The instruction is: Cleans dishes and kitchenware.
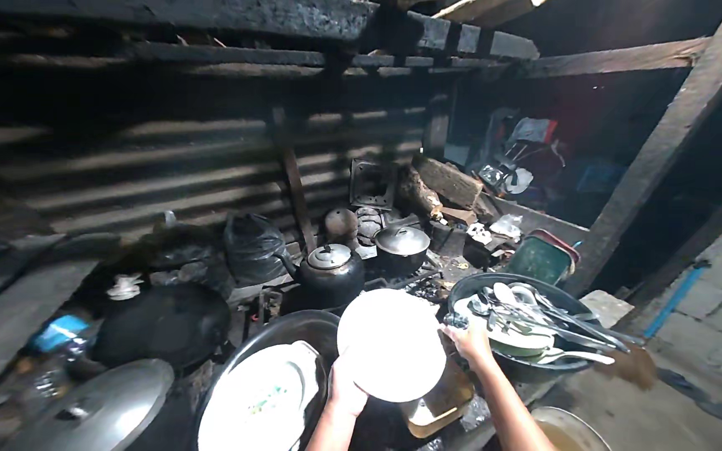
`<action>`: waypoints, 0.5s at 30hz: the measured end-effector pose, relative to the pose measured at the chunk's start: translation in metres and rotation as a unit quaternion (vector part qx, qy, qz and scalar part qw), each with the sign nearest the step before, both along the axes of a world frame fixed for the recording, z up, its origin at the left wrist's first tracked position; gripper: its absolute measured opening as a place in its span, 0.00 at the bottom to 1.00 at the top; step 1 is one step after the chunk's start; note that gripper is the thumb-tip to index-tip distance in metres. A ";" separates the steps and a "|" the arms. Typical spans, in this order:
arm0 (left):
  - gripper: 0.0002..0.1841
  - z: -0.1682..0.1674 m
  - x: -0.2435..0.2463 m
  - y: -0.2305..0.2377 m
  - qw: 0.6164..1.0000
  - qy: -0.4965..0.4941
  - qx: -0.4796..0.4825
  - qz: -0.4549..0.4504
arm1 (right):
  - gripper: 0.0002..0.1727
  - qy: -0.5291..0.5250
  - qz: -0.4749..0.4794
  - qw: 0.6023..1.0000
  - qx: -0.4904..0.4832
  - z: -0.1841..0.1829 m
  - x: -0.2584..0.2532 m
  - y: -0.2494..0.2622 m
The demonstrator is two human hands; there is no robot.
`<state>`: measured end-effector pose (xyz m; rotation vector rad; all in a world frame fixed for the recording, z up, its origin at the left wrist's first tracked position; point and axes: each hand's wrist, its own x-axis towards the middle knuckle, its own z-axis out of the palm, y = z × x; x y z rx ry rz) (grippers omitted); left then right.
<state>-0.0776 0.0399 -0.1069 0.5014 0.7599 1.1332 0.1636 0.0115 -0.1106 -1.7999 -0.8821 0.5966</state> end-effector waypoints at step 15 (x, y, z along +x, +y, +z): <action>0.22 0.009 0.027 -0.045 0.986 0.158 0.042 -0.025 | 0.26 -0.239 0.010 0.958 0.161 -0.029 -0.069 0.056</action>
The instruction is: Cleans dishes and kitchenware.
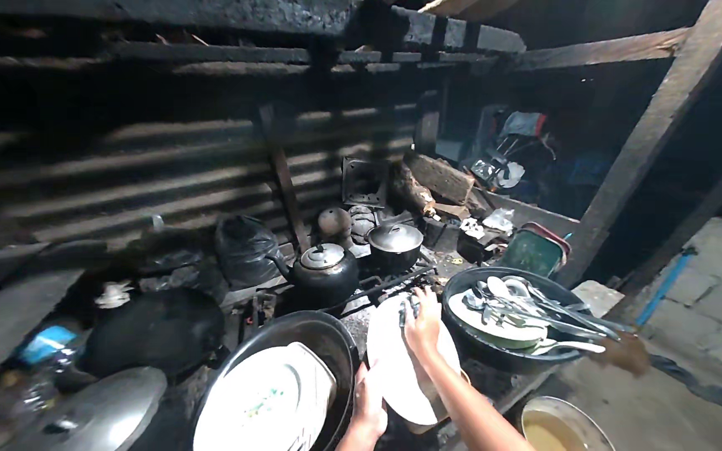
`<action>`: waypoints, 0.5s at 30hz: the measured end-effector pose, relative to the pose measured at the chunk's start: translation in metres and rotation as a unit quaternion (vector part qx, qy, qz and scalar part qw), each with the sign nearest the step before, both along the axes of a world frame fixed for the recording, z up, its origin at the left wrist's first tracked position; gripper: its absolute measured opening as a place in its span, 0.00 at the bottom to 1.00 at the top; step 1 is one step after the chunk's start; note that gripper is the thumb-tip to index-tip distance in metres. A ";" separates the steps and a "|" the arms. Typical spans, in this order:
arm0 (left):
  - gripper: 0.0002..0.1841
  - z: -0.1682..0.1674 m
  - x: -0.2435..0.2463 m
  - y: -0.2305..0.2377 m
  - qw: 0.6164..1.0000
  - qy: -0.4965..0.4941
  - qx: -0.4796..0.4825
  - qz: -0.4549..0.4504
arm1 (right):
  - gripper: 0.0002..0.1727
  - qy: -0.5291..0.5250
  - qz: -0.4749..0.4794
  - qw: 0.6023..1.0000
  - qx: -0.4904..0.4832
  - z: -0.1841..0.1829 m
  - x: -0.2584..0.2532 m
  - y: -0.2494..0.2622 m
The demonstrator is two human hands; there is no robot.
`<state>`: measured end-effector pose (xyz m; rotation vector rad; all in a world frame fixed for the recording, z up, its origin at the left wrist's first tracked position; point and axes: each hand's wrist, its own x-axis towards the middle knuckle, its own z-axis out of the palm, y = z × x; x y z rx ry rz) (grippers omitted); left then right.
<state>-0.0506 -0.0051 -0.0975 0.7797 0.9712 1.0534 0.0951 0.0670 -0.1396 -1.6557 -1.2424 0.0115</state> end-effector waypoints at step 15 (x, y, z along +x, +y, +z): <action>0.15 0.004 -0.041 0.026 0.975 0.049 -0.036 -0.216 | 0.12 -0.132 0.075 0.987 0.060 0.036 -0.014 -0.008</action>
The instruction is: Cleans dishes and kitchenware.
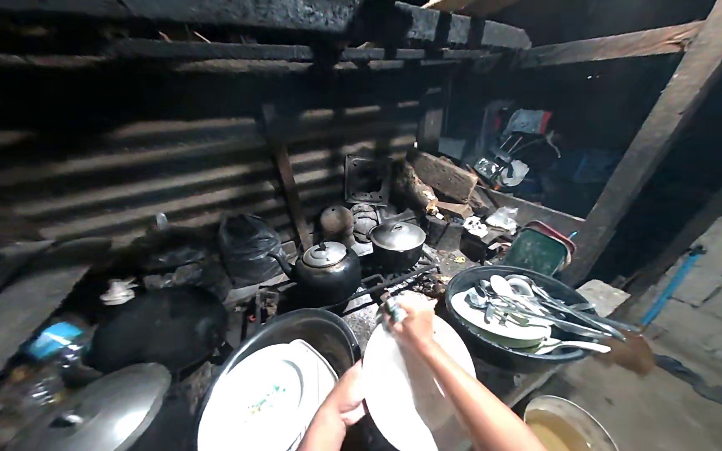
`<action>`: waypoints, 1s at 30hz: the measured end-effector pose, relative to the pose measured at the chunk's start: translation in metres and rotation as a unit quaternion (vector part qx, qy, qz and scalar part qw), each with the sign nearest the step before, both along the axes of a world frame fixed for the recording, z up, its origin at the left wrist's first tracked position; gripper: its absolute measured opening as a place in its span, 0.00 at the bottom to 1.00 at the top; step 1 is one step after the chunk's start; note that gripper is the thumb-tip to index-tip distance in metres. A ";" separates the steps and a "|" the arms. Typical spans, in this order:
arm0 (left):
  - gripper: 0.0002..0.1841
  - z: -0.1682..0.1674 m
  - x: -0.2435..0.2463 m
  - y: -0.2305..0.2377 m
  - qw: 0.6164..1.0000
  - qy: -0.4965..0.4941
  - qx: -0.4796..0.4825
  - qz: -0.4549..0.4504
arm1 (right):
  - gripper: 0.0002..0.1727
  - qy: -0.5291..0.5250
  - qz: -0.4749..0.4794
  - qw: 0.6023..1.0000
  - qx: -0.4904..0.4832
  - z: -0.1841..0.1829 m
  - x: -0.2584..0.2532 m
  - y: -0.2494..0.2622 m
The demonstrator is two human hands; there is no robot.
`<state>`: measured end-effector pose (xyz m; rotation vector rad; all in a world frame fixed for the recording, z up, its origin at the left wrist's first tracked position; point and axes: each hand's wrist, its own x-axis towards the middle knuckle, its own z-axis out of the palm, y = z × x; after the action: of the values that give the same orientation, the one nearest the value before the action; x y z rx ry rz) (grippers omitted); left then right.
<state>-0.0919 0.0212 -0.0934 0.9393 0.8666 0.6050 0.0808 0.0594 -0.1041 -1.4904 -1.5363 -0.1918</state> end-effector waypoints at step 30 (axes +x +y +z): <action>0.30 -0.018 0.013 0.021 0.952 0.047 0.080 0.293 | 0.29 0.005 0.267 0.935 -0.232 -0.039 -0.026 -0.046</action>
<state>-0.0786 0.0424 -0.1109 0.8565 1.2080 1.1612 0.0547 0.0139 -0.1430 -1.3452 -2.0065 0.5310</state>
